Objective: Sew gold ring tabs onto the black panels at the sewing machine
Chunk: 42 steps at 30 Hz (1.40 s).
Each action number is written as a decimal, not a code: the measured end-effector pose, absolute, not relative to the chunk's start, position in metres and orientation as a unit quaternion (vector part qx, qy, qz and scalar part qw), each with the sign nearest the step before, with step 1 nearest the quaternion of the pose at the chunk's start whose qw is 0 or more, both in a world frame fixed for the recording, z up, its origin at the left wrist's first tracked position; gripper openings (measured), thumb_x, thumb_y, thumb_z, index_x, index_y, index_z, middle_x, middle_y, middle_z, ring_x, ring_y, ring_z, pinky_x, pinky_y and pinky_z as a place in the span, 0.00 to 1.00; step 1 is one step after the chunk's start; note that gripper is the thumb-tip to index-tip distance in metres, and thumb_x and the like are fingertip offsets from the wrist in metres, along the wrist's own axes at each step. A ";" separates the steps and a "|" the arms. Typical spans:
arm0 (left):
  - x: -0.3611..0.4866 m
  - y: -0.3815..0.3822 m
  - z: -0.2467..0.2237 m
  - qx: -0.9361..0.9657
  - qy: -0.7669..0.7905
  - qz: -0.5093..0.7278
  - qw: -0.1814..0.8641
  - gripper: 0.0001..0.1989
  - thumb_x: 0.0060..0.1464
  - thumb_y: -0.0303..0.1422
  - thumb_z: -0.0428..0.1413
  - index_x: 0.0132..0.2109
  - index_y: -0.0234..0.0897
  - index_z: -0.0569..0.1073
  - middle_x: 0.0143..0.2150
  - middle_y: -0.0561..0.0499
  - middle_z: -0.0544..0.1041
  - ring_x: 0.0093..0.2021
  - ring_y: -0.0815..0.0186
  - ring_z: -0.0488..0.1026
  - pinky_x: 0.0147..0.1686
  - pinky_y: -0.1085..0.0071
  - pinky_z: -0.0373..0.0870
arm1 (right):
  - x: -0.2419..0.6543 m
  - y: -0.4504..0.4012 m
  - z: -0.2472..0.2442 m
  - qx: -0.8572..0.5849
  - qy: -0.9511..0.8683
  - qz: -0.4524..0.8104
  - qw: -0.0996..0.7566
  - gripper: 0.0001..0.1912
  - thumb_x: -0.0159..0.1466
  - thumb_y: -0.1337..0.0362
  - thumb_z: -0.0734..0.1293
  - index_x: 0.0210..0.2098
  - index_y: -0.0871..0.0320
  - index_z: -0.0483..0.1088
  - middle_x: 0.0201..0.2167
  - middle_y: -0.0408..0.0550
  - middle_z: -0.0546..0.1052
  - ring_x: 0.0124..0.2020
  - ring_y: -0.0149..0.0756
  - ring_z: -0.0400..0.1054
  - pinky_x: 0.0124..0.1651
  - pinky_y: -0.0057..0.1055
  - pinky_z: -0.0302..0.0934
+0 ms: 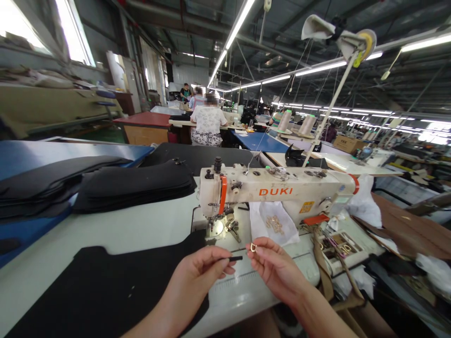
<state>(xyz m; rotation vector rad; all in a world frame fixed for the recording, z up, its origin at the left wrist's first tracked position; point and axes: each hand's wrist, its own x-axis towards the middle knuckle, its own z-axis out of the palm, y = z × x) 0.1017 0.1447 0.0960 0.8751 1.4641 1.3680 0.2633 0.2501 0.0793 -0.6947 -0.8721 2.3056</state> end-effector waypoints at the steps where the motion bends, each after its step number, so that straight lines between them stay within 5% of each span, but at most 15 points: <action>1: 0.102 0.144 0.096 0.354 0.593 0.559 0.459 0.13 0.41 0.41 0.61 0.32 0.37 0.76 0.28 0.50 0.81 0.32 0.60 0.77 0.36 0.69 0.72 | 0.263 0.250 0.078 -0.255 -0.326 0.865 0.283 0.11 0.46 0.69 0.78 0.29 0.58 0.76 0.31 0.45 0.80 0.30 0.26 0.73 0.35 0.20 0.66; 16: 0.101 0.141 0.092 0.345 0.588 0.578 0.449 0.12 0.40 0.41 0.62 0.31 0.38 0.77 0.28 0.51 0.81 0.32 0.60 0.78 0.36 0.69 0.74 | 0.258 0.245 0.070 -0.225 -0.386 0.849 0.283 0.11 0.46 0.67 0.77 0.30 0.54 0.77 0.27 0.41 0.77 0.29 0.25 0.69 0.37 0.23 0.63; 26: 0.098 0.134 0.092 0.339 0.591 0.582 0.443 0.11 0.41 0.40 0.61 0.31 0.37 0.78 0.27 0.51 0.80 0.32 0.62 0.77 0.36 0.71 0.73 | 0.264 0.231 0.080 -0.246 -0.769 0.393 0.440 0.09 0.58 0.71 0.67 0.34 0.52 0.76 0.31 0.45 0.79 0.34 0.35 0.72 0.39 0.30 0.66; 31: 0.098 0.133 0.091 0.339 0.587 0.588 0.441 0.11 0.41 0.39 0.62 0.32 0.37 0.78 0.28 0.50 0.81 0.32 0.61 0.77 0.37 0.70 0.73 | 0.264 0.227 0.081 -0.186 -0.815 0.289 0.467 0.14 0.60 0.74 0.64 0.41 0.50 0.73 0.33 0.44 0.79 0.35 0.35 0.73 0.39 0.29 0.66; 42: 0.095 0.137 0.089 0.382 0.562 0.560 0.475 0.09 0.45 0.38 0.61 0.32 0.37 0.78 0.27 0.52 0.80 0.30 0.65 0.75 0.35 0.72 0.70 | 0.260 0.228 0.087 -0.266 -0.729 0.520 0.358 0.07 0.57 0.68 0.68 0.35 0.55 0.76 0.32 0.46 0.81 0.34 0.35 0.75 0.39 0.28 0.69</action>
